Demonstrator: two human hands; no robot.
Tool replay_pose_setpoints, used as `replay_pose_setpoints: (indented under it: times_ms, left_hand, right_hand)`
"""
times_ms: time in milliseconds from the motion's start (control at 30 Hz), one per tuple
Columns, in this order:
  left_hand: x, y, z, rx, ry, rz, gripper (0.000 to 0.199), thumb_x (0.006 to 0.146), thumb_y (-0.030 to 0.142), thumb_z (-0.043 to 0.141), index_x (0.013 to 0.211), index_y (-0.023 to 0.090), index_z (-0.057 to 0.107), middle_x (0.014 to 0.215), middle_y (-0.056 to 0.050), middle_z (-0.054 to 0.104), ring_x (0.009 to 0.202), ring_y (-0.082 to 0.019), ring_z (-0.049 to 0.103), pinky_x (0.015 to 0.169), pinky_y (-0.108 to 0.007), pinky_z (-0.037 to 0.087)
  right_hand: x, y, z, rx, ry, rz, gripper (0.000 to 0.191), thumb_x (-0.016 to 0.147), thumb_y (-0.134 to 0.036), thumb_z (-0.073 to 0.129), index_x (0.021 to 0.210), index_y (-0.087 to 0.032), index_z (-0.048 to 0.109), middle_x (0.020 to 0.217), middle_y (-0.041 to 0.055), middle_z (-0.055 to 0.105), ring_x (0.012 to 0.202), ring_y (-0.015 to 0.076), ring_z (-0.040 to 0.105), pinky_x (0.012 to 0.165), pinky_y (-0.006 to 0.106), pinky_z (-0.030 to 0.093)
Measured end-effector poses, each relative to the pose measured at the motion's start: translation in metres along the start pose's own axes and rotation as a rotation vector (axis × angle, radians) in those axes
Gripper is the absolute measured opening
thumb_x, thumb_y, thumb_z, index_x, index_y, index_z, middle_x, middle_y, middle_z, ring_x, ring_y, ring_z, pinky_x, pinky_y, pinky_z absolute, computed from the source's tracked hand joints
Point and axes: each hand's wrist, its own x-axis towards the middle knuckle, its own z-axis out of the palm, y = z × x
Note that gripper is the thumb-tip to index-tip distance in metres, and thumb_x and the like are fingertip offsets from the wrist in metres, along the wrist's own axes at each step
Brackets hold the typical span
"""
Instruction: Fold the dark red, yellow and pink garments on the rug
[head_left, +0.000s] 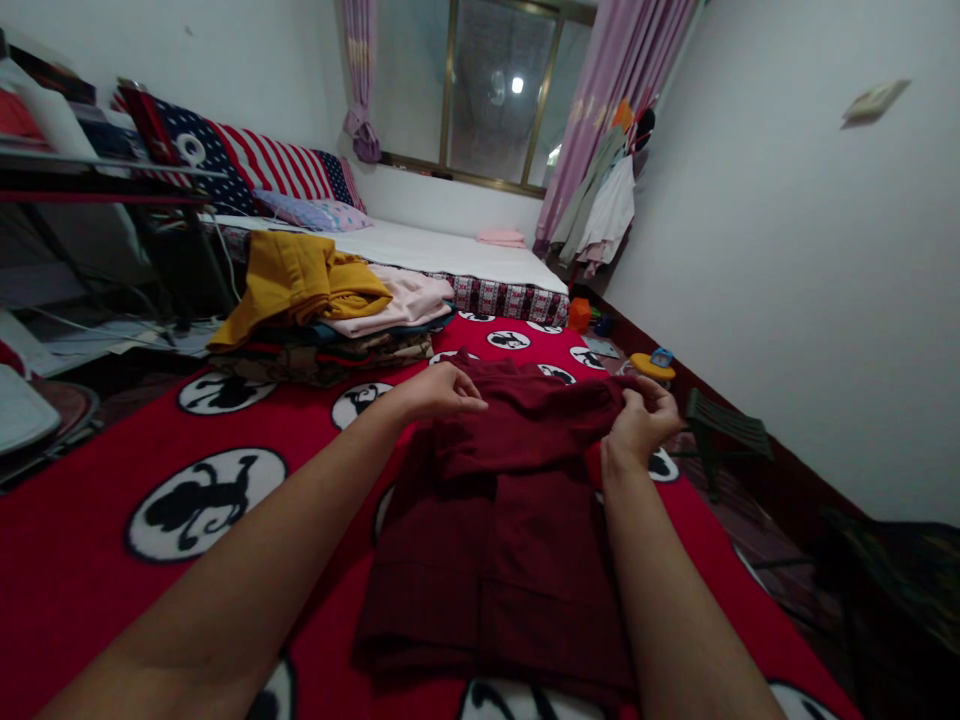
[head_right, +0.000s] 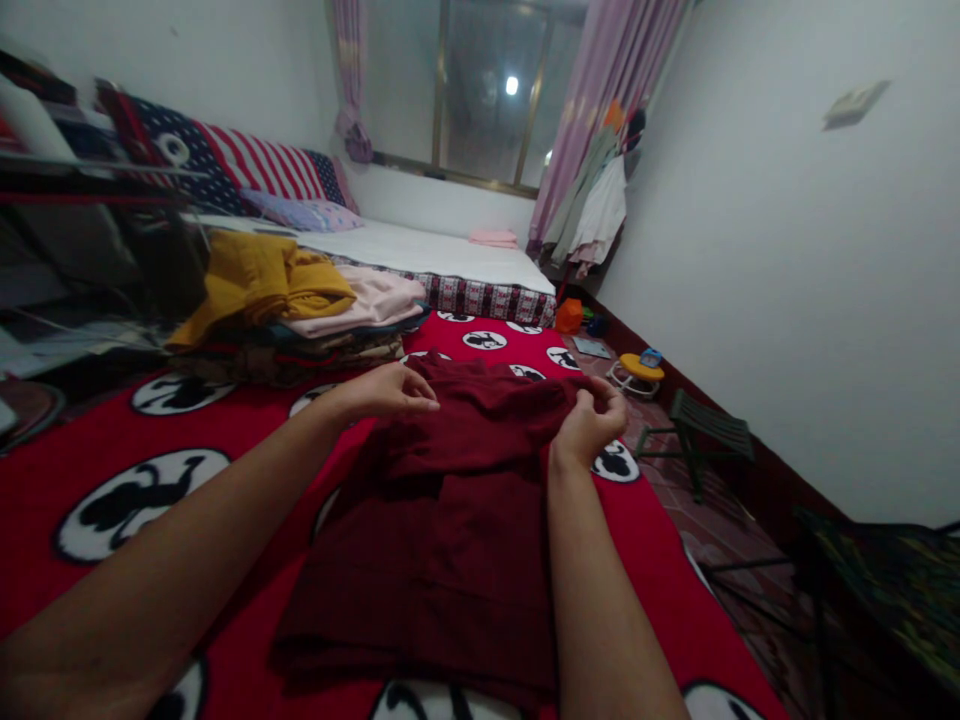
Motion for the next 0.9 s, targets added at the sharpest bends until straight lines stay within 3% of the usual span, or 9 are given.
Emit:
replay_pose_setpoints:
  times_ms: [100,167,267,400,533,667,733,800,900]
  left_hand:
    - [0.006,-0.004,0.003,-0.081,0.186,0.002,0.030,0.070,0.038,0.068,0.085,0.013,0.076,0.069,-0.006,0.072,0.063,-0.017,0.064,0.055,-0.023,0.046]
    - [0.009,-0.010,0.001,-0.082,0.336,0.004,0.028,0.070,0.035,0.066,0.085,0.013,0.076,0.073,-0.007,0.073,0.067,-0.019,0.066,0.060,-0.024,0.049]
    - [0.011,-0.017,-0.004,-0.104,0.450,0.035,0.029,0.073,0.035,0.063,0.088,0.013,0.076,0.080,-0.008,0.075,0.072,-0.020,0.068,0.066,-0.027,0.051]
    - [0.013,-0.016,0.001,-0.070,0.447,0.029,0.027,0.076,0.031,0.060,0.089,0.013,0.075,0.080,-0.008,0.075,0.073,-0.020,0.069,0.068,-0.027,0.052]
    - [0.014,-0.012,0.022,-0.005,0.394,0.020,0.028,0.076,0.026,0.063,0.099,0.015,0.074,0.091,-0.007,0.074,0.081,-0.019,0.069,0.074,-0.026,0.053]
    - [0.014,-0.014,0.047,0.039,0.337,0.049,0.058,0.074,0.033,0.071,0.128,0.017,0.060,0.103,-0.009,0.072,0.083,-0.019,0.067,0.075,-0.028,0.053]
    - [0.014,-0.015,0.057,0.077,0.315,0.097,0.061,0.072,0.031,0.072,0.131,0.018,0.059,0.102,-0.008,0.072,0.083,-0.019,0.066,0.075,-0.028,0.052]
    - [0.015,-0.014,0.060,0.108,0.310,0.140,0.049,0.072,0.023,0.069,0.121,0.018,0.066,0.096,-0.006,0.073,0.081,-0.018,0.065,0.074,-0.027,0.051]
    - [0.013,-0.003,0.049,0.113,0.333,0.170,0.033,0.073,0.016,0.061,0.102,0.017,0.075,0.087,-0.004,0.074,0.075,-0.016,0.064,0.069,-0.024,0.048]
  right_hand:
    - [-0.018,-0.028,0.010,-0.070,-0.531,0.049,0.030,0.069,-0.033,0.067,0.094,-0.016,0.067,0.090,0.0052,0.070,0.082,0.0181,0.067,0.074,0.033,0.055]
    - [-0.028,-0.043,0.016,-0.078,-0.756,0.133,0.039,0.071,-0.045,0.067,0.097,-0.015,0.068,0.088,0.0068,0.071,0.076,0.0192,0.068,0.065,0.032,0.055]
    - [-0.034,-0.047,0.019,-0.129,-0.722,0.049,0.038,0.073,-0.047,0.065,0.093,-0.014,0.069,0.083,0.0074,0.072,0.072,0.0194,0.068,0.064,0.031,0.053]
    - [-0.028,-0.033,0.015,-0.440,-0.702,-0.117,0.027,0.078,-0.037,0.059,0.088,-0.016,0.072,0.080,0.0067,0.073,0.074,0.0193,0.067,0.069,0.030,0.050]
    - [-0.027,-0.029,0.009,-0.830,-0.965,-0.133,0.024,0.074,-0.040,0.066,0.084,-0.020,0.073,0.080,0.0039,0.072,0.076,0.0192,0.065,0.065,0.027,0.045]
    - [-0.035,-0.040,0.007,-0.994,-1.270,-0.173,0.042,0.060,-0.041,0.079,0.096,-0.023,0.070,0.089,0.0013,0.071,0.077,0.0171,0.063,0.061,0.024,0.041]
    - [-0.040,-0.045,0.008,-1.098,-1.303,-0.242,0.043,0.059,-0.029,0.078,0.100,-0.025,0.068,0.095,0.0007,0.071,0.080,0.0169,0.062,0.060,0.023,0.039]
    - [-0.042,-0.049,0.009,-1.197,-1.289,-0.296,0.038,0.061,-0.016,0.070,0.097,-0.026,0.070,0.097,0.0006,0.071,0.081,0.0170,0.062,0.060,0.023,0.036]
    - [-0.037,-0.054,0.007,-1.227,-1.281,-0.299,0.034,0.063,-0.009,0.060,0.089,-0.027,0.073,0.090,0.0000,0.072,0.078,0.0163,0.063,0.059,0.023,0.036]
